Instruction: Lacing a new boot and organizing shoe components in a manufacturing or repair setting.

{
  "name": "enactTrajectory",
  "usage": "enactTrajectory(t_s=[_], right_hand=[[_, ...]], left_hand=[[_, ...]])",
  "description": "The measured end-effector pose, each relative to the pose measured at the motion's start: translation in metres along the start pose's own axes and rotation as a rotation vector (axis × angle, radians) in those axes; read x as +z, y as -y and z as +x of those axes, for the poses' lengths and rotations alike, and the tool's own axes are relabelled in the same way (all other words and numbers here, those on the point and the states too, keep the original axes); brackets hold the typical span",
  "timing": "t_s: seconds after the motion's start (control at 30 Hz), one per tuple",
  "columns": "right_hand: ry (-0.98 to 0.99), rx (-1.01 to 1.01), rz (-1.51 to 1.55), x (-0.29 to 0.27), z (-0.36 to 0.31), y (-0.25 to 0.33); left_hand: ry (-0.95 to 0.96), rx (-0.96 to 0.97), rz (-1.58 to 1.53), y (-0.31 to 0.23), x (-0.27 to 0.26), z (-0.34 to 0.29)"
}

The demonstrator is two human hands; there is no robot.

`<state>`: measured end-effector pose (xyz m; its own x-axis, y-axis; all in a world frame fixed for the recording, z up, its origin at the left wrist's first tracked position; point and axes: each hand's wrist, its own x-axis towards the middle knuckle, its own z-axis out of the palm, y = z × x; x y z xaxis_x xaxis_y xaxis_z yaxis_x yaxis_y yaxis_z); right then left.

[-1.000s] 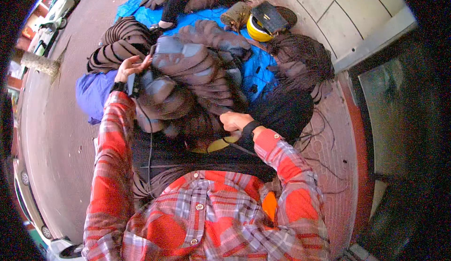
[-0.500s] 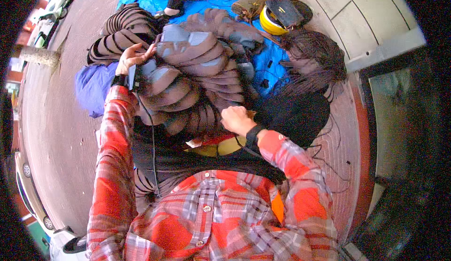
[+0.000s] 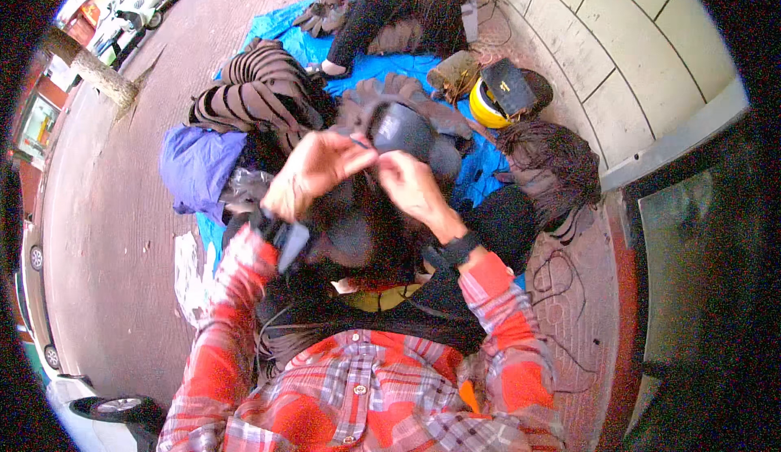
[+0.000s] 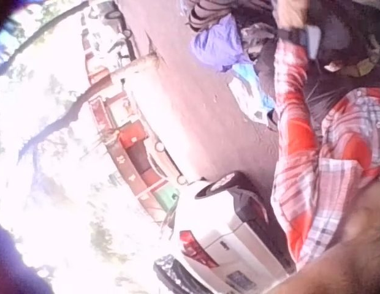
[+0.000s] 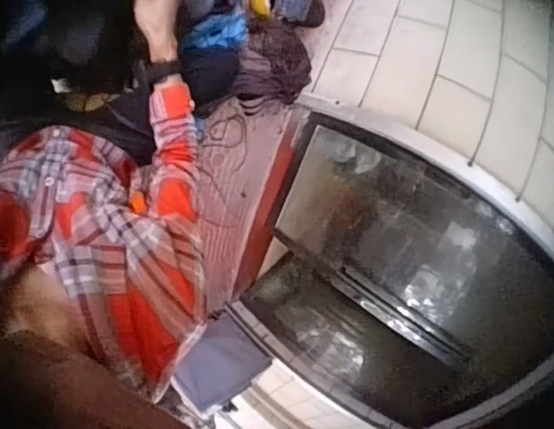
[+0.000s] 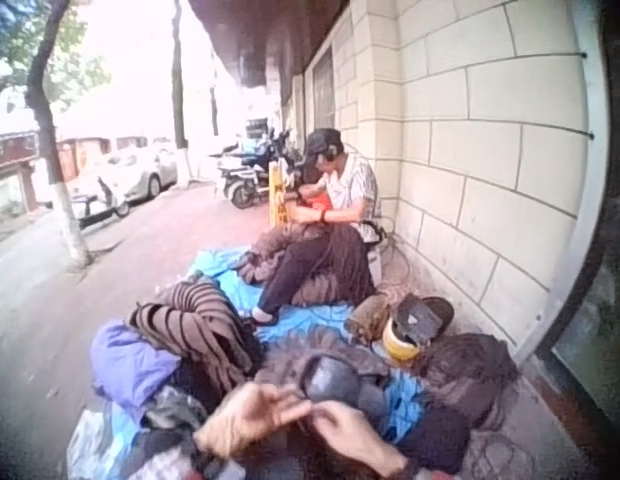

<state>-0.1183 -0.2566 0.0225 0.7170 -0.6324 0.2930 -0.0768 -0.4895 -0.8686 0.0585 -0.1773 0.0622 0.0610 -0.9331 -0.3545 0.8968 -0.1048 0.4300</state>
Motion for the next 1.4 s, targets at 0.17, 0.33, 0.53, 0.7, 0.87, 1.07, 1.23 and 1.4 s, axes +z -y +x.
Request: enactTrajectory(t_s=[0.17, 0.33, 0.53, 0.7, 0.87, 1.07, 1.23, 1.4], right_hand=[[0.366, 0.118, 0.206, 0.024, -0.019, 0.014], [0.191, 0.153, 0.032, 0.026, -0.056, -0.005], [0.647, 0.111, 0.018, 0.001, -0.002, 0.019], [0.326, -0.402, -0.351, -0.025, 0.074, 0.023], [1.087, -0.457, -0.312, -0.013, 0.110, 0.026], [0.987, -0.530, -0.606, 0.009, 0.088, 0.037], [0.954, -0.672, -0.433, 0.006, 0.088, 0.041], [1.042, -0.608, -0.515, 0.012, 0.096, 0.045]], left_hand=[[-0.137, 0.329, 0.549, 0.061, 0.018, -0.037], [-0.241, 0.125, 1.395, 0.027, 0.078, -0.115], [-0.464, 0.432, 1.517, -0.037, -0.096, -0.011], [-0.111, 0.757, 2.049, 0.006, -0.123, -0.002], [-0.478, 0.520, 1.673, 0.023, -0.094, -0.031], [-0.293, 0.562, 1.030, 0.014, -0.100, -0.035], [-0.318, 0.368, 1.011, 0.011, -0.096, -0.037], [-0.376, 0.448, 1.056, 0.018, -0.099, -0.035]])
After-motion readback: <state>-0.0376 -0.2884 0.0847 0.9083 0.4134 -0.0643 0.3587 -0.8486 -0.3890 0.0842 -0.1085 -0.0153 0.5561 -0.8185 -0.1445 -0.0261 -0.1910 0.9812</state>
